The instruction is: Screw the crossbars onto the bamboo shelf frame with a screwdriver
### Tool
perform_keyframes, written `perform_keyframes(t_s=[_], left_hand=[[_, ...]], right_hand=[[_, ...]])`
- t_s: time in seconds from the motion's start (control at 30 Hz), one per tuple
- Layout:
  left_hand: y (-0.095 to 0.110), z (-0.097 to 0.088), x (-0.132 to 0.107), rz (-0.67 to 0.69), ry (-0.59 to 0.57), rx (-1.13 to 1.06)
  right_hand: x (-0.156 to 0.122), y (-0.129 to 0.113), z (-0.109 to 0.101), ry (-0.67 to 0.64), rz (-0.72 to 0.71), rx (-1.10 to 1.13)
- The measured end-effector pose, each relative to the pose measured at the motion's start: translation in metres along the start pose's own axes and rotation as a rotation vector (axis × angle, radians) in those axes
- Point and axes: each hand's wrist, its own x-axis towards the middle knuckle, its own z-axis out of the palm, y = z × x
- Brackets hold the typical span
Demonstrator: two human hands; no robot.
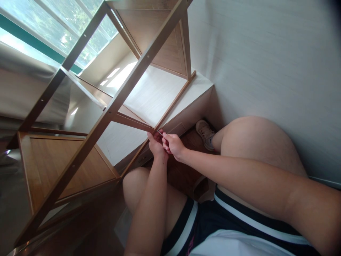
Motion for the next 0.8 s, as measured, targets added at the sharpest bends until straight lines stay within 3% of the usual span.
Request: perform_keyframes(t_s=[0.8], left_hand=[[-0.0007,-0.0003,0.0003,0.005,-0.003,-0.006]], right_hand=[[-0.0001,0.0012,0.0000,0.028,0.012,-0.126]])
